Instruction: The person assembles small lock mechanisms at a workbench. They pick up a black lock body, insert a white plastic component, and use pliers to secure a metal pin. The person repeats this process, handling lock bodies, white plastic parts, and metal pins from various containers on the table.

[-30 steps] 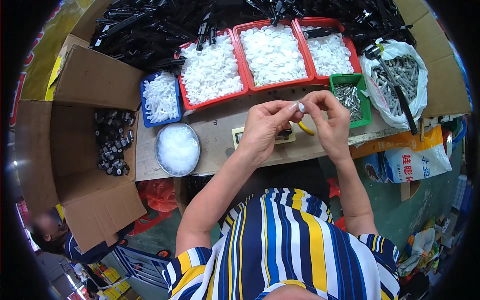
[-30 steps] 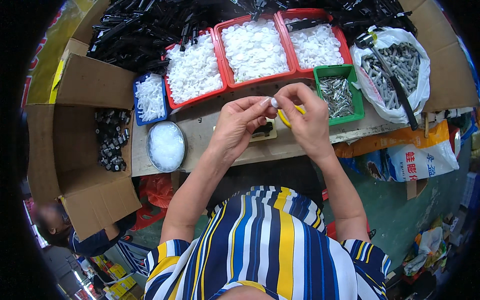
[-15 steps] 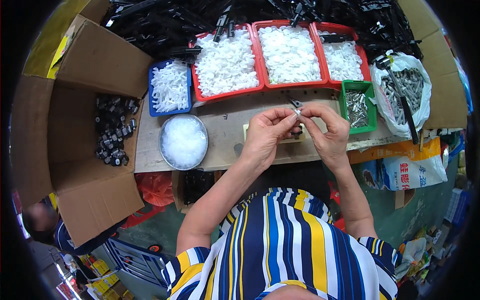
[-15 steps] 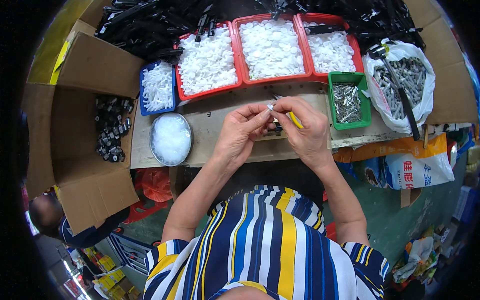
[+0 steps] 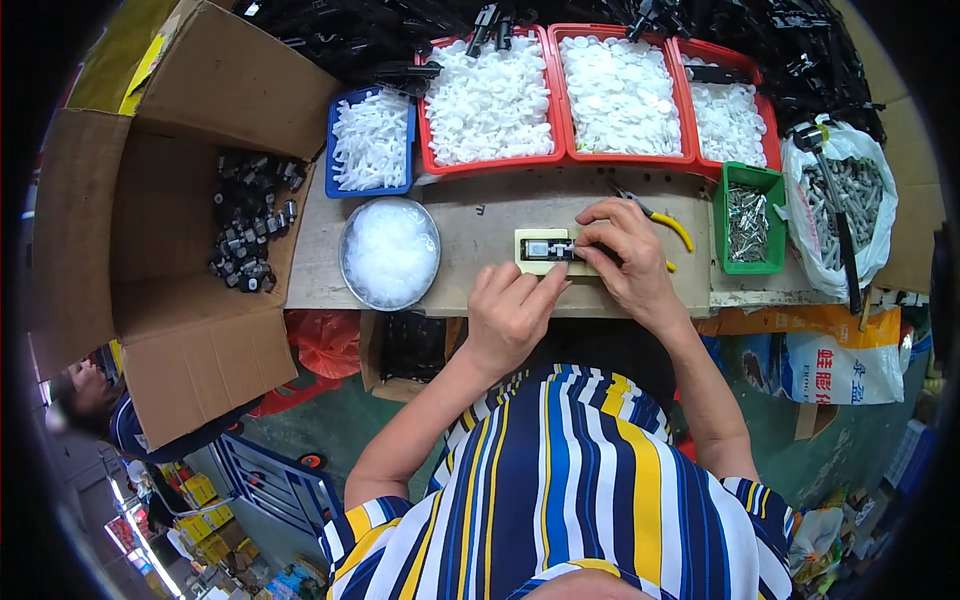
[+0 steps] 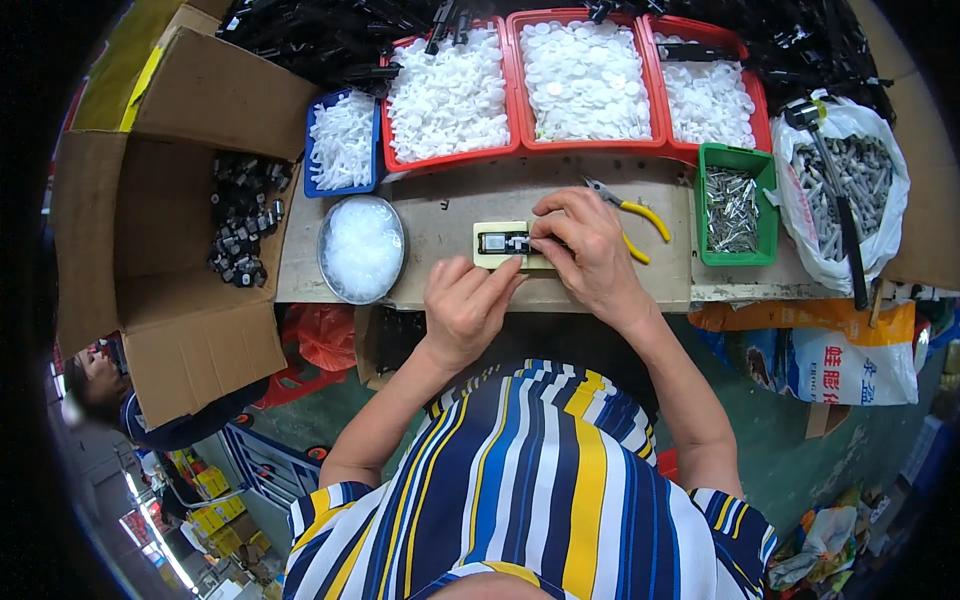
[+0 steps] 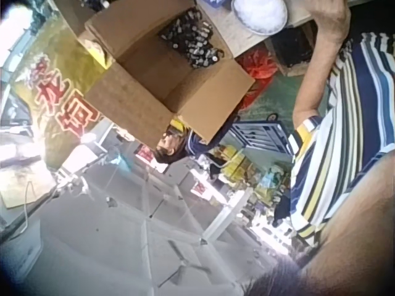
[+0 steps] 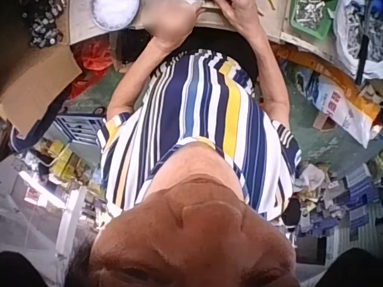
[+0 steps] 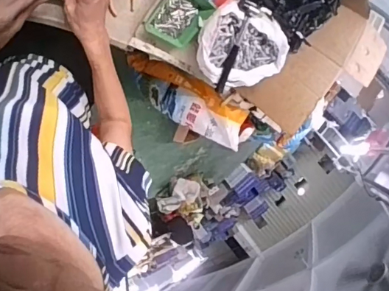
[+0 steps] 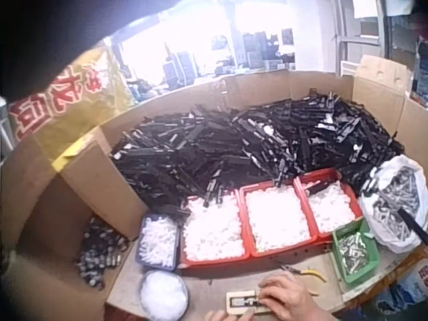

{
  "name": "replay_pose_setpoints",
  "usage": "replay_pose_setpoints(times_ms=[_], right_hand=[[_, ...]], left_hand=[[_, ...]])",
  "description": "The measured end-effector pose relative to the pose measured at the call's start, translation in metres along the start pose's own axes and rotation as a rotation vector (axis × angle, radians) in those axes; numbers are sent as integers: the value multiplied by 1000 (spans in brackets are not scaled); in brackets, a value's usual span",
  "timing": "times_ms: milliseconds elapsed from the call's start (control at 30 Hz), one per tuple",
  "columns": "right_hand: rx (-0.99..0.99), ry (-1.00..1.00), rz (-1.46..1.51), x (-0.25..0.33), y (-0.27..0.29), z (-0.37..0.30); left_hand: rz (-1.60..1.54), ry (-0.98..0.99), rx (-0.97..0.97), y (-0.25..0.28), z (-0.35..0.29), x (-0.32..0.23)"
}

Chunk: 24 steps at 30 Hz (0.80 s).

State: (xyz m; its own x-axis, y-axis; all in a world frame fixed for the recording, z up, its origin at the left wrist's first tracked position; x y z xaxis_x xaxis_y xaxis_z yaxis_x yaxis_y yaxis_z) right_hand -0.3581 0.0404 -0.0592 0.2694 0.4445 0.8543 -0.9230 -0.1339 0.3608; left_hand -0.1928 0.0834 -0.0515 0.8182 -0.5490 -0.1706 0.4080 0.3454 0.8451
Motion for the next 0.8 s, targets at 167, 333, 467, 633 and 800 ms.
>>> replay_pose_setpoints(times_ms=[167, 333, 467, 633, 800], right_hand=[[48, 34, -8, 1, 1, 4], [61, 62, -61, 5, -2, 2], [64, 60, -68, 3, -4, 0], [63, -12, -75, 6, -4, -1], [46, -12, -102, 7, -5, -4]], left_hand=[[94, -122, 35, -12, -4, -1], [106, -159, 37, -11, -2, -1], [121, -182, 35, -12, -3, 0], [177, -239, 62, -14, -4, 1], [175, -286, 13, -11, 2, 4]])
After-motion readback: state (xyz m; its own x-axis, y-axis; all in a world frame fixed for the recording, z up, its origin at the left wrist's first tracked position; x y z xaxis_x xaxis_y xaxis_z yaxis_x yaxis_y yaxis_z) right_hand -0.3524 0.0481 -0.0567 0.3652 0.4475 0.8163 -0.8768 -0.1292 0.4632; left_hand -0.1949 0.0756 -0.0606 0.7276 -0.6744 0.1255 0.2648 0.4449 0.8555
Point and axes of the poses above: each hand's wrist, its own z-axis towards the middle knuckle, its own y-axis out of the back of the hand, x = y × z, the point moved 5 cm from there along z, towards the middle knuckle, and after that the axes turned 14 degrees about z, right-handed, at the moved point
